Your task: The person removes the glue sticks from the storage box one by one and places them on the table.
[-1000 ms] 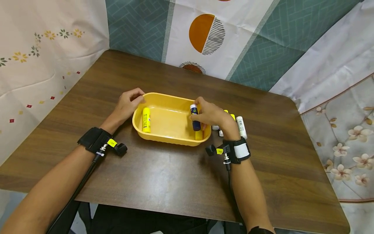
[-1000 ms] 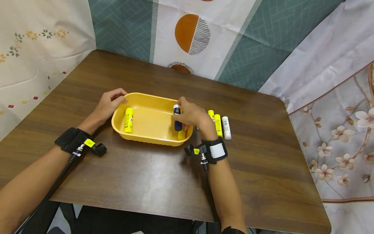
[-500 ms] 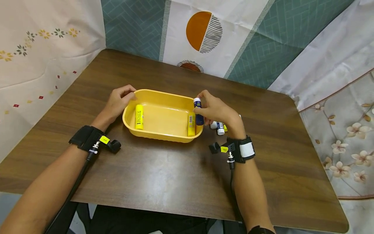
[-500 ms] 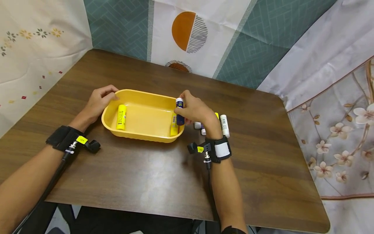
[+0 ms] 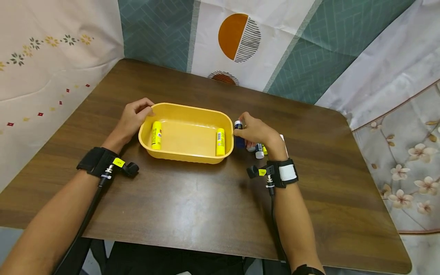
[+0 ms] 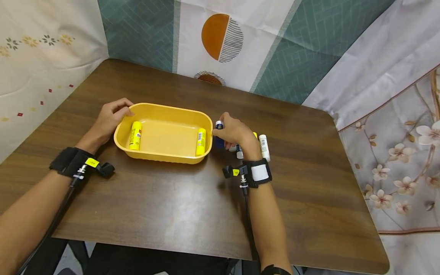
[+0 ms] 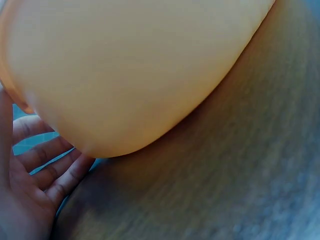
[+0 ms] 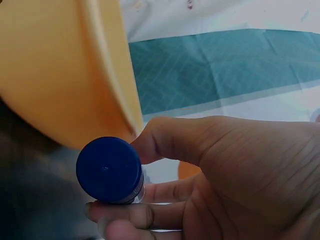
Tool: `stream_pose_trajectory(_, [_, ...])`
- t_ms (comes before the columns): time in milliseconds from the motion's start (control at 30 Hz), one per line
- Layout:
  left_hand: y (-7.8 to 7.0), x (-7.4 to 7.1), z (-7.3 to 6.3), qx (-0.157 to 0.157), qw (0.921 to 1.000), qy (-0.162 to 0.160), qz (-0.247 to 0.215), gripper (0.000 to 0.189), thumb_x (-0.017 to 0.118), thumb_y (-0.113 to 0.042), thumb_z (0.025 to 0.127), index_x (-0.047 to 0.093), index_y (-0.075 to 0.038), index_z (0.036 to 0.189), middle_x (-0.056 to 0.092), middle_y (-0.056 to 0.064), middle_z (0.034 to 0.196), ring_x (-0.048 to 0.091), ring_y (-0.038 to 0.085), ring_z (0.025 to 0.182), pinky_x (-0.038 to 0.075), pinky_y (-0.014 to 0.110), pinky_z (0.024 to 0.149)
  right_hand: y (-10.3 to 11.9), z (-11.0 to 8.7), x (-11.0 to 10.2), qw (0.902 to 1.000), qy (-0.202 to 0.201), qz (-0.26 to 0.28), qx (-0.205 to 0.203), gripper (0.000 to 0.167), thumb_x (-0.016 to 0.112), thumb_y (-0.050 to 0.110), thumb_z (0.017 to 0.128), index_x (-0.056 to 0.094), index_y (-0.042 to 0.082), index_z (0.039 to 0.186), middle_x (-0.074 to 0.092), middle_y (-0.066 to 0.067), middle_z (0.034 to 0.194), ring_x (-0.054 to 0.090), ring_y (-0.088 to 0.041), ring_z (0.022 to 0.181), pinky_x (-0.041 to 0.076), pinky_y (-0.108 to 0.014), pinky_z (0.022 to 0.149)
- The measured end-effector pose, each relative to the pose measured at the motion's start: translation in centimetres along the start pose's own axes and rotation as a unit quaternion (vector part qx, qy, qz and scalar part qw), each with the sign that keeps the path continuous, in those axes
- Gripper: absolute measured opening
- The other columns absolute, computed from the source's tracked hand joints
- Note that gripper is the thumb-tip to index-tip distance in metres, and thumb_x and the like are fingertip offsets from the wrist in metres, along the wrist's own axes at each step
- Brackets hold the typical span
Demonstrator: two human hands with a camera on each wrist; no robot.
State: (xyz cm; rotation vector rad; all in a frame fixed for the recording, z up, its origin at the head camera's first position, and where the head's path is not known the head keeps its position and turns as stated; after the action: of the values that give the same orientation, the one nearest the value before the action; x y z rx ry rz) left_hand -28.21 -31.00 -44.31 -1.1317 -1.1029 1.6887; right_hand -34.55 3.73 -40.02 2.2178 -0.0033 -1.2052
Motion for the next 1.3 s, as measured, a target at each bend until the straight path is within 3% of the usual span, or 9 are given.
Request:
stream_pose_trajectory(233, [-0.2, 0.3, 0.1, 0.001, 1.0000, 0.000, -0.006, 0.021, 0.054, -0.009, 0.095, 0.067, 0.005, 0.105, 0.057, 0.001, 0.082, 0.053, 0.018, 0.078, 0.045, 0.020, 0.064, -1.0, 0.5, 0.7, 0.9987, -0.002, -0.044, 0.025, 0.059, 0.060, 0.036, 0.099, 0.036, 0.008, 0.145, 0.064, -0.014, 0.083, 0.065, -0.028, 0.067, 0.055, -0.037, 0.067])
stream_pose_trajectory(433, [-0.1, 0.4, 0.2, -0.001, 1.0000, 0.001, 0.000, 0.022, 0.053, -0.010, 0.095, 0.066, 0.005, 0.105, 0.058, 0.005, 0.087, 0.053, 0.020, 0.080, 0.045, 0.020, 0.066, -1.3, 1.3, 1.1, 0.9937, -0.024, -0.095, 0.054, 0.061, 0.061, 0.043, 0.098, 0.039, 0.012, 0.144, 0.068, -0.011, 0.082, 0.068, -0.024, 0.065, 0.053, -0.036, 0.067])
stream_pose_trajectory(767, [0.2, 0.3, 0.0, -0.004, 1.0000, 0.000, 0.007, 0.023, 0.053, -0.010, 0.095, 0.067, 0.005, 0.106, 0.059, 0.002, 0.088, 0.053, 0.020, 0.082, 0.046, 0.020, 0.068, -1.8, 1.3, 1.2, 0.9867, -0.035, -0.131, 0.090, 0.062, 0.066, 0.041, 0.096, 0.040, 0.020, 0.149, 0.066, -0.010, 0.102, 0.068, -0.025, 0.074, 0.046, -0.045, 0.083])
stream_pose_trajectory(900, [0.0, 0.3, 0.0, -0.003, 0.9999, 0.002, 0.015, 0.023, 0.052, -0.011, 0.096, 0.066, 0.004, 0.106, 0.059, 0.004, 0.090, 0.053, 0.021, 0.084, 0.045, 0.020, 0.070, -1.9, 1.3, 0.8, 0.9855, -0.041, -0.138, 0.089, 0.064, 0.068, 0.043, 0.095, 0.042, 0.021, 0.149, 0.065, -0.010, 0.113, 0.066, -0.028, 0.083, 0.044, -0.050, 0.091])
stream_pose_trajectory(1133, [-0.1, 0.3, 0.0, -0.002, 0.9998, 0.005, 0.018, 0.024, 0.051, -0.012, 0.096, 0.066, 0.004, 0.107, 0.058, 0.004, 0.092, 0.053, 0.022, 0.086, 0.046, 0.019, 0.071, -1.5, 0.3, -1.0, 0.9843, -0.085, -0.135, 0.076, 0.065, 0.067, 0.046, 0.094, 0.045, 0.017, 0.148, 0.056, -0.014, 0.142, 0.058, -0.035, 0.117, 0.045, -0.056, 0.098])
stream_pose_trajectory(1300, [0.1, 0.1, -0.1, -0.007, 0.9999, 0.002, 0.015, 0.024, 0.052, -0.012, 0.096, 0.067, 0.003, 0.107, 0.059, 0.004, 0.090, 0.052, 0.021, 0.084, 0.046, 0.020, 0.069, -0.1, -0.8, -2.3, 0.9815, -0.151, -0.112, 0.039, 0.052, 0.062, 0.043, 0.098, 0.054, 0.013, 0.140, 0.066, -0.015, 0.128, 0.065, -0.033, 0.101, 0.051, -0.050, 0.082])
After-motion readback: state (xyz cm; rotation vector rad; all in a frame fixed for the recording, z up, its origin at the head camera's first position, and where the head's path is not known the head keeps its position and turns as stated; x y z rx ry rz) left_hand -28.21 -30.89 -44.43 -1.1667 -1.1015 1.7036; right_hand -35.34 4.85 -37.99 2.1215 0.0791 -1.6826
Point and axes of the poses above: each hand's wrist, its own z-axis towards the middle knuckle, its own x-axis out of the palm, y = z × x, the point moved 8 cm from there along z, towards the middle knuckle
